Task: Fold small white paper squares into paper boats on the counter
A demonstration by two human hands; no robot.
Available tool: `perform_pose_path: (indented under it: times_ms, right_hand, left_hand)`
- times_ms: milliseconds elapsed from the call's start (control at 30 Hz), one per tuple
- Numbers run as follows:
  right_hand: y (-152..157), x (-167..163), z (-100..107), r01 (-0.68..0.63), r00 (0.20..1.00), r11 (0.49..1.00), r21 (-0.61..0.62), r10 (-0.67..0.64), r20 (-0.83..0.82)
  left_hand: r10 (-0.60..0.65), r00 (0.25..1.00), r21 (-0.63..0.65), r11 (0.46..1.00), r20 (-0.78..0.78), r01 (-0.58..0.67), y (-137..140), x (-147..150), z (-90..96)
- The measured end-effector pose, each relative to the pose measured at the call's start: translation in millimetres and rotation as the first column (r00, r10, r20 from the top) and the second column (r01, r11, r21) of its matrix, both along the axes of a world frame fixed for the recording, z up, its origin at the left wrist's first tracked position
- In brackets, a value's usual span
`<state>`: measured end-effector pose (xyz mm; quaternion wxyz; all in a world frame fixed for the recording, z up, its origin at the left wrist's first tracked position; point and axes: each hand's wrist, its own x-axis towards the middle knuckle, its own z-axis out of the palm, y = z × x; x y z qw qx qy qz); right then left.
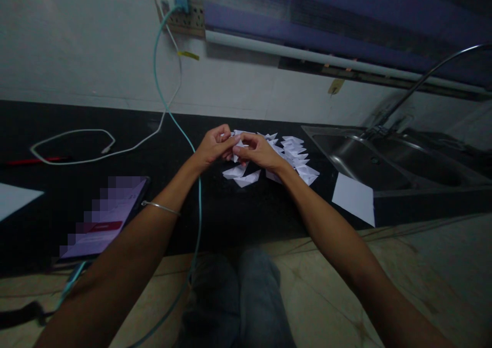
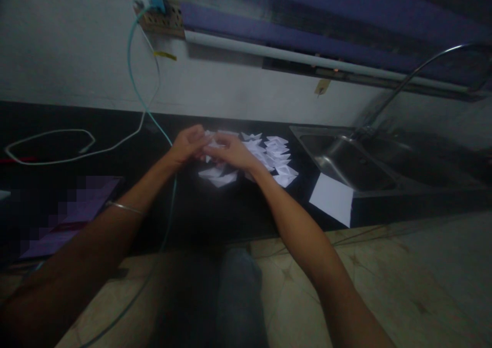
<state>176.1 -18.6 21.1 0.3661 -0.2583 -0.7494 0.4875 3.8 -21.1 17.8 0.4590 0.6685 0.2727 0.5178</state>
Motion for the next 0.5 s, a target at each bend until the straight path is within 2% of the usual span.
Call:
perform_pose_path:
  times_ms: [367,500]
  right_hand:
    - [-4.1,3.6,4.0,0.000,0.993,0.986,-0.164,-0.020,-0.116]
    - [-4.9,2.7,4.3,0.006,0.992,0.984,-0.176,-0.029,-0.125]
  left_hand:
    - [-0.039,0.996,-0.014,0.999,0.078,0.040,8.1,-1.5,-5.8]
    - [-0.050,0.995,-0.039,0.998,0.090,0.054,8.1,-0.9,-6.4]
